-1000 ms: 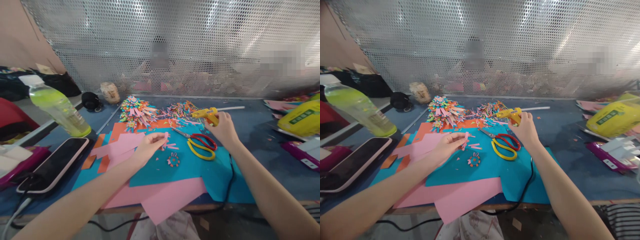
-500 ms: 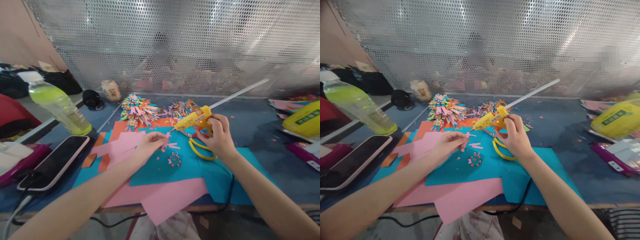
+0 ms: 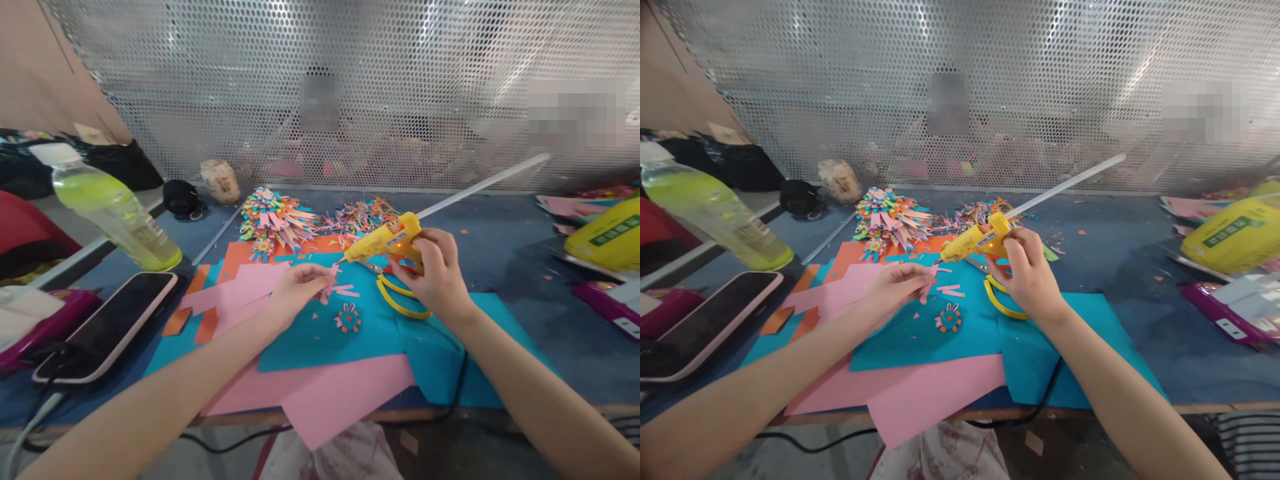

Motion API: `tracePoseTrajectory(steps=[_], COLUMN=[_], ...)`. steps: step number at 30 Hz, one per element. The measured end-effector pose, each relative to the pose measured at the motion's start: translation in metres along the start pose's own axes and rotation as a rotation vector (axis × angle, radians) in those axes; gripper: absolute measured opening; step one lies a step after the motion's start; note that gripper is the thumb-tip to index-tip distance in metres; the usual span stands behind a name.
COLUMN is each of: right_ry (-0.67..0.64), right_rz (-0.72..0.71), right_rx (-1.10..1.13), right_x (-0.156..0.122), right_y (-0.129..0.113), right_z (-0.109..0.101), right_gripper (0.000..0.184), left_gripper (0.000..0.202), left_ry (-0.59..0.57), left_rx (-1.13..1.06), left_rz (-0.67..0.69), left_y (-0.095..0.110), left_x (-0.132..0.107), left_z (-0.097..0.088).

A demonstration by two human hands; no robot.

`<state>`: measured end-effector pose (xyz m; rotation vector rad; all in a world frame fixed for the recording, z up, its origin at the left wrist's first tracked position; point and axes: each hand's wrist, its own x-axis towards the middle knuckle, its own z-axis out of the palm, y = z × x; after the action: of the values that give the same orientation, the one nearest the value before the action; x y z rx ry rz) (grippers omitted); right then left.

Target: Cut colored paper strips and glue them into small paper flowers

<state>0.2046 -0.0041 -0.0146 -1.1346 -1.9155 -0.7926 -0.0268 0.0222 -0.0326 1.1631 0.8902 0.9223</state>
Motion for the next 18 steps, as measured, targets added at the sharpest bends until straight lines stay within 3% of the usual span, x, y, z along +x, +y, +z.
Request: tracePoseTrajectory(steps=[10,18], right_ry=[-0.06,-0.044], right_rz=[0.047,0.005], right_rx=[0.017,-0.018], right_x=[-0.0023,-0.0016], right_y=[-0.0005,-0.0009], right_z=[0.0005,-0.0017], right_gripper=[0.026,0.026], left_gripper=[0.019,0.017], left_ry=[0.013,0.008], left_rx=[0.011,0.028], left_rz=[-0.01,0.011], left_y=[0.0018,0.004], left_x=[-0.0002,-0.0014], left_z=[0.0008,0.0003])
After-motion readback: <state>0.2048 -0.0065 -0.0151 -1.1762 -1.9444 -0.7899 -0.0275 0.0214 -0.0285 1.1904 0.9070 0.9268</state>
